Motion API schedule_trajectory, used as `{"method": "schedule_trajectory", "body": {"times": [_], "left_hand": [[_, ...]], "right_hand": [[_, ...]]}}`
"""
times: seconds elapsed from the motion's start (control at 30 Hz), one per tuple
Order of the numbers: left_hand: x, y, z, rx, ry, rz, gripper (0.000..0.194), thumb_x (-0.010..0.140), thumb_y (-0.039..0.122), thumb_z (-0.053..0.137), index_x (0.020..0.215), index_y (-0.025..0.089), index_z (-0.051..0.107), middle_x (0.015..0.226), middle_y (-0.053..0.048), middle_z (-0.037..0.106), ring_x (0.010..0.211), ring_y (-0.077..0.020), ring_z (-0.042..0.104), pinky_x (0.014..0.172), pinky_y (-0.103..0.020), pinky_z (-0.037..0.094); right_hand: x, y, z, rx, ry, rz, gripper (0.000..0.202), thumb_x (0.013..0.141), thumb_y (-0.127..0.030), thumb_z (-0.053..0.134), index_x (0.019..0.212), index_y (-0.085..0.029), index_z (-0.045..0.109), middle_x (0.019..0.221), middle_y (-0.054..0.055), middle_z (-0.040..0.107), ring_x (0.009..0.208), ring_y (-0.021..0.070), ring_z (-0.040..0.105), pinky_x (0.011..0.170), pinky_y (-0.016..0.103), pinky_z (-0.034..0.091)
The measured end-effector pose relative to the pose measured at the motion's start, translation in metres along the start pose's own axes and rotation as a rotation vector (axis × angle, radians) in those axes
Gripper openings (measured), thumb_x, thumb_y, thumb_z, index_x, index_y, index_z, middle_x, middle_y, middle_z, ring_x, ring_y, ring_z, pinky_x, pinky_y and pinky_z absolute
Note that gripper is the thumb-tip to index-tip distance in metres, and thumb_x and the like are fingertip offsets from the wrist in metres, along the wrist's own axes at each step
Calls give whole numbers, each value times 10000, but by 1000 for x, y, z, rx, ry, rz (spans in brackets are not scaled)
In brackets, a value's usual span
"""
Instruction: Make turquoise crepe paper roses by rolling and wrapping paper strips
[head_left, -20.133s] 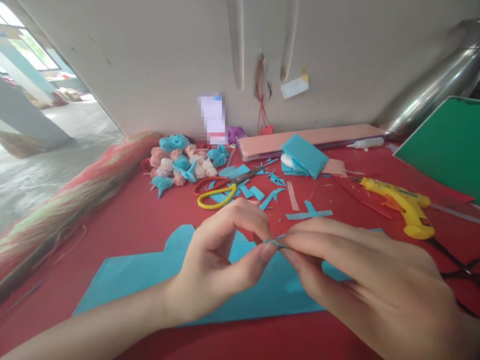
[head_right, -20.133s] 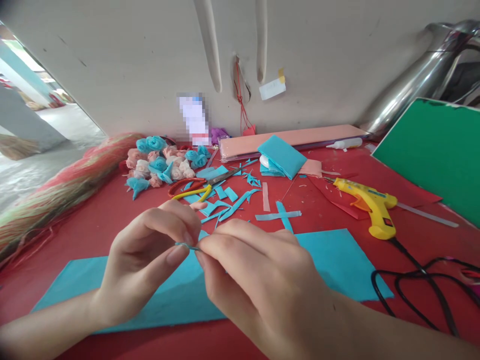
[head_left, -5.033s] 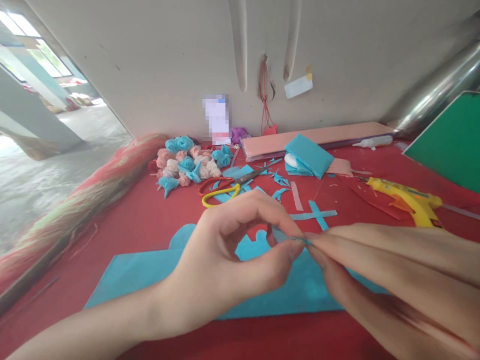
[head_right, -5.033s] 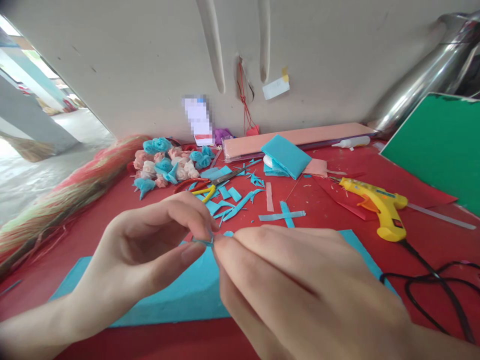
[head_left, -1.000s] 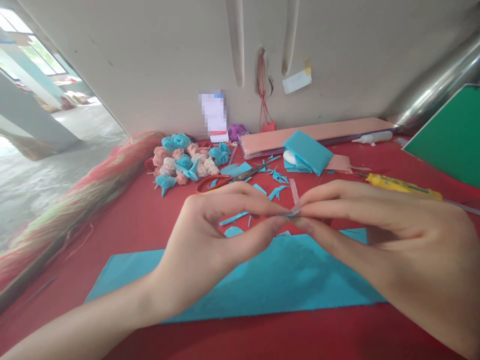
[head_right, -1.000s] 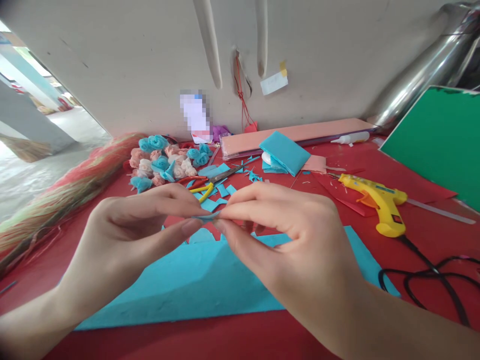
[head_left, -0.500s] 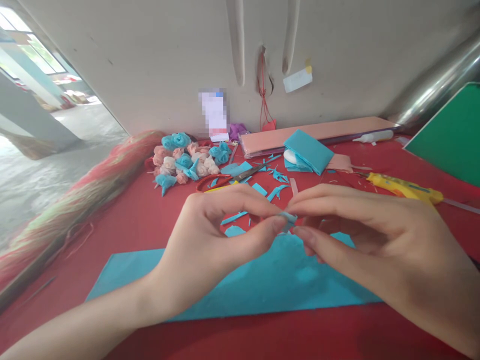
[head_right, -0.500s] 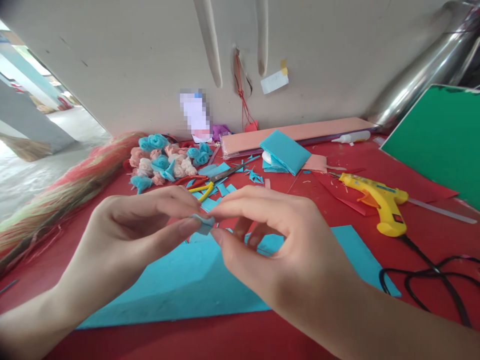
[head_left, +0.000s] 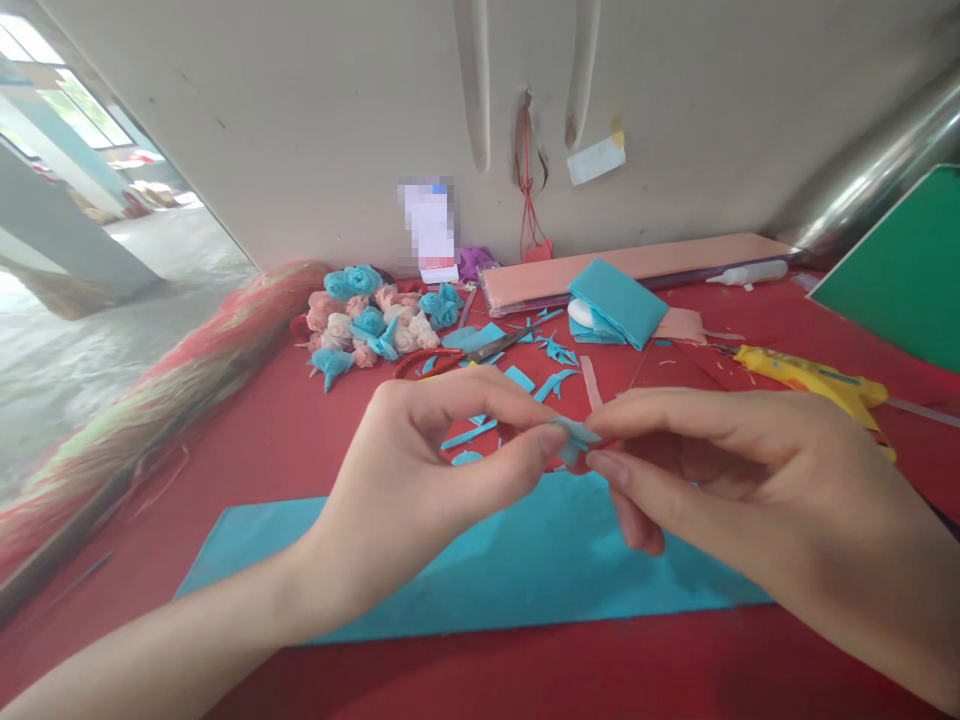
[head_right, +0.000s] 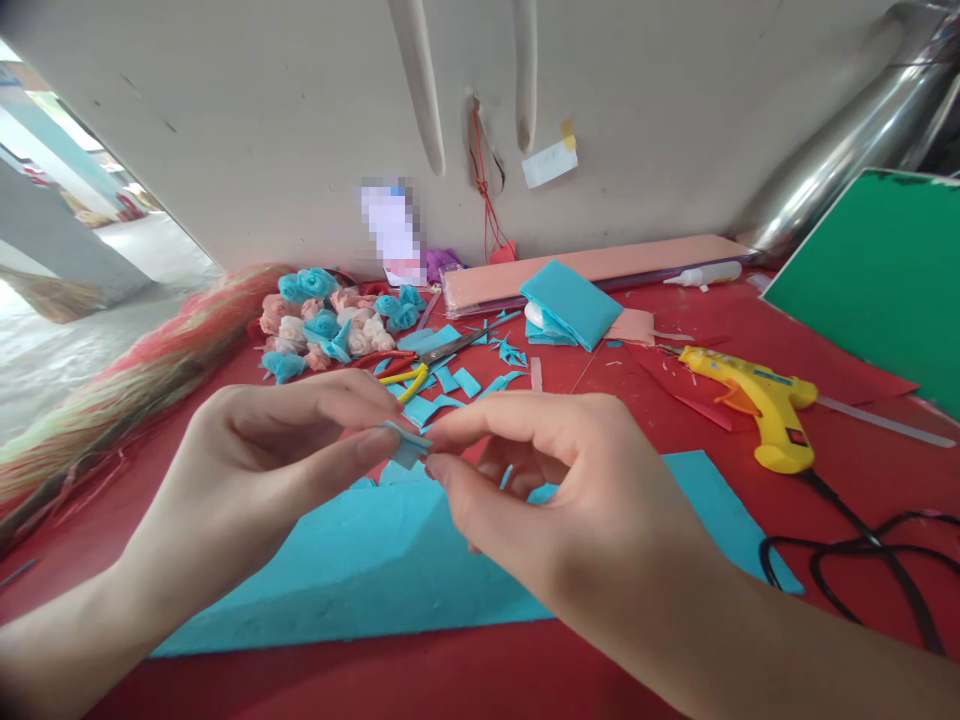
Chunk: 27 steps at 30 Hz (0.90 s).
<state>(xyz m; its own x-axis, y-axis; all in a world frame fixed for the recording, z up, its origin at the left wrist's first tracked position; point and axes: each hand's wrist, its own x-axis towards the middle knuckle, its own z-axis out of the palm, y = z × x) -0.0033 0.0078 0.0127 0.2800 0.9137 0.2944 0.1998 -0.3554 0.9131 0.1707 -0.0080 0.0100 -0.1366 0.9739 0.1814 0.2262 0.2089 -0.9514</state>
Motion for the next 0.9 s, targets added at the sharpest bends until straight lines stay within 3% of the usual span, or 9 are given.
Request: {"method": "schedule_trajectory", "body": {"times": [0.23,0.5,0.6,0.77,0.9], "left_hand": [[1,-2,-2,1,-22,2,120,779,199,678,668,236,706,680,59,693,631,-84,613,559,-148,476],[1,0,-3,35,-31,12,135,778,175,670,664,232,714,680,51,704,635,-95,624,571,-153,483],[0,0,-4,33,-33,10,130,778,186,672,667,233,717,675,53,703,630,-94,624,568,-150,485],[1,-2,-3,12,-41,-5,145,780,174,666,659,238,714,678,71,703,637,-80,627,581,-131,490],[1,-2,-2,-6,-43,-23,150,784,167,662,668,244,718,682,77,704,637,-72,624,570,-123,481]], "right_hand": [[-2,1,1,27,-31,47,128,693,-194,639,656,-265,739,439,-50,622,397,110,601,353,141,514],[-2,0,5,62,55,42,153,673,-181,639,654,-282,753,412,-51,603,393,117,594,341,149,507],[-1,1,3,45,41,44,144,686,-182,637,657,-269,747,423,-49,611,385,117,596,333,149,508],[3,2,-3,-11,-122,24,129,729,-198,624,714,-250,741,457,-52,634,409,111,625,367,134,523],[2,2,-1,40,-56,75,133,721,-211,623,670,-265,734,434,-69,608,375,78,580,364,113,489]]}}
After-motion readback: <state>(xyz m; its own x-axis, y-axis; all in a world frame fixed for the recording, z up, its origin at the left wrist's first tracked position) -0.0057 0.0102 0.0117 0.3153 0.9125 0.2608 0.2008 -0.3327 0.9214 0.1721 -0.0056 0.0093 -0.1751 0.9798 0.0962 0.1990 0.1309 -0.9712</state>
